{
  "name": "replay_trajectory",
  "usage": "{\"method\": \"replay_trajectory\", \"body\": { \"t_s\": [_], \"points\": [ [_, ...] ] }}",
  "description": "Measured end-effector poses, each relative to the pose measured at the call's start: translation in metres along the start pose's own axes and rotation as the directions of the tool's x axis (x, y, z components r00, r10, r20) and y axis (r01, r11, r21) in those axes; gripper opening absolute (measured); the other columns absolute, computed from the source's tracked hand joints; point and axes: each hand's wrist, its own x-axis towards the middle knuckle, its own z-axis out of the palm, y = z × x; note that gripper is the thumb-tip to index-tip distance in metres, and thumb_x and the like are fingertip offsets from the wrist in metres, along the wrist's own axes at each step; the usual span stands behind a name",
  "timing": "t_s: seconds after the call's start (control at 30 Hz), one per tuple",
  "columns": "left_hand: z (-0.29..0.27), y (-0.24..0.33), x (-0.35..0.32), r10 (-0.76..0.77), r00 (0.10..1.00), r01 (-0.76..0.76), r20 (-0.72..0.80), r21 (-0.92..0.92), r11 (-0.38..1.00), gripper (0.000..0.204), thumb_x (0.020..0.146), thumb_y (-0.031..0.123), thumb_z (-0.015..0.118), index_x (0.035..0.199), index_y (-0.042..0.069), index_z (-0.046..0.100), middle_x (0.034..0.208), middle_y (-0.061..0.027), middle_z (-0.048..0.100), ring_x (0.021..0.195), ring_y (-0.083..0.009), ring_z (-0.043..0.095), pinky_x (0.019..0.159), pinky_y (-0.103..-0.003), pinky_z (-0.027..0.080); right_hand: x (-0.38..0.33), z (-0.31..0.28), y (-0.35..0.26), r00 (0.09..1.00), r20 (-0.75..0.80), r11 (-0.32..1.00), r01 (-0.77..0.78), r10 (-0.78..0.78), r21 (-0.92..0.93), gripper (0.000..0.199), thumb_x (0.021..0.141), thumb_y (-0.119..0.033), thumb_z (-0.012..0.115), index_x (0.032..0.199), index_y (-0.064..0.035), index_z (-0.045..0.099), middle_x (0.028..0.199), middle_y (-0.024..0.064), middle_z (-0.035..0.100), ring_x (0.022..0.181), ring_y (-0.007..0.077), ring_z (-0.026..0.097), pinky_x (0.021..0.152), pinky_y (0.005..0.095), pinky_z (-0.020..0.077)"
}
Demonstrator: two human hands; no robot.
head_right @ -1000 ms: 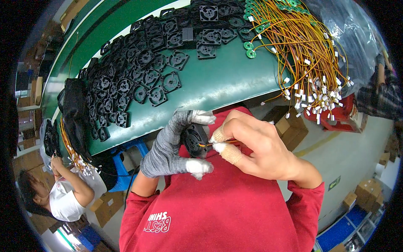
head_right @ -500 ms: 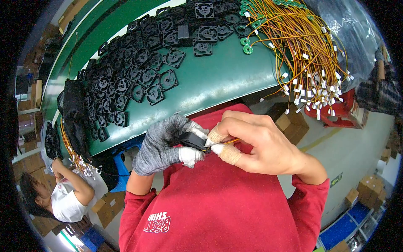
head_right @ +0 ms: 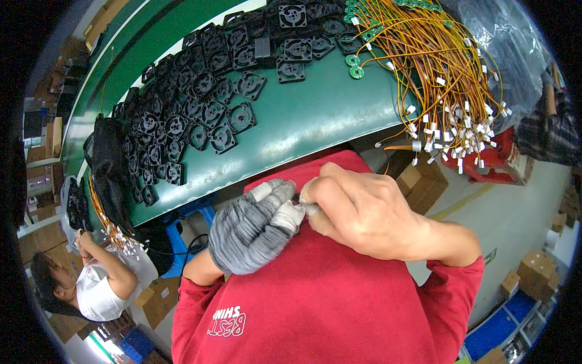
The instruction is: The person assembles electronic components by hand, attaching wire harnesses and connectors to fan modules.
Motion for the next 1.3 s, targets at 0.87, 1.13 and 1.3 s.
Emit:
{"method": "replay_trajectory", "body": {
  "t_s": [0.87, 1.13, 1.3],
  "points": [
    [0.012, -0.036, 0.019, -0.604, 0.681, 0.204, 0.414, -0.900, -0.386, 0.031, 0.072, 0.004, 0.066, 0.098, -0.002, 0.051, 0.093, -0.0126, 0.059, 0.080, -0.0251, 0.063, 0.070, -0.035, 0.055, 0.022, -0.025, 0.025, 0.835, 0.259, 0.462, -0.497, 0.486, 0.734, 0.012, 0.081, -0.007, 0.060, 0.089, -0.0009, 0.054, 0.076, -0.0016, 0.053, 0.067, 0.0030, 0.048, 0.059, 0.0189, 0.0395],
    [-0.088, -0.186, 0.080, -0.851, 0.436, -0.413, -0.292, -0.905, 0.099, 0.025, 0.087, 0.017, 0.053, 0.103, -0.002, 0.048, 0.098, -0.0162, 0.055, 0.098, -0.0314, 0.054, 0.084, -0.043, 0.050, 0.042, -0.082, 0.075, 0.704, -0.675, 0.794, -0.272, -0.220, -0.543, 0.020, 0.076, 0.000, 0.059, 0.096, -0.0020, 0.058, 0.096, 0.0120, 0.057, 0.088, 0.0264, 0.055, 0.078, 0.0344, 0.0429],
    [-0.099, -0.319, 0.089, -0.983, 0.107, -0.448, -0.151, -0.890, 0.088, 0.022, 0.084, 0.015, 0.057, 0.096, -0.003, 0.052, 0.095, -0.0174, 0.055, 0.097, -0.0372, 0.053, 0.088, -0.054, 0.045, 0.038, -0.031, 0.097, 0.956, -0.289, 0.846, -0.199, 0.057, -0.494, 0.026, 0.071, -0.004, 0.061, 0.096, -0.0075, 0.055, 0.098, 0.0098, 0.054, 0.089, 0.0271, 0.052, 0.076, 0.0372, 0.0411]
  ]
}}
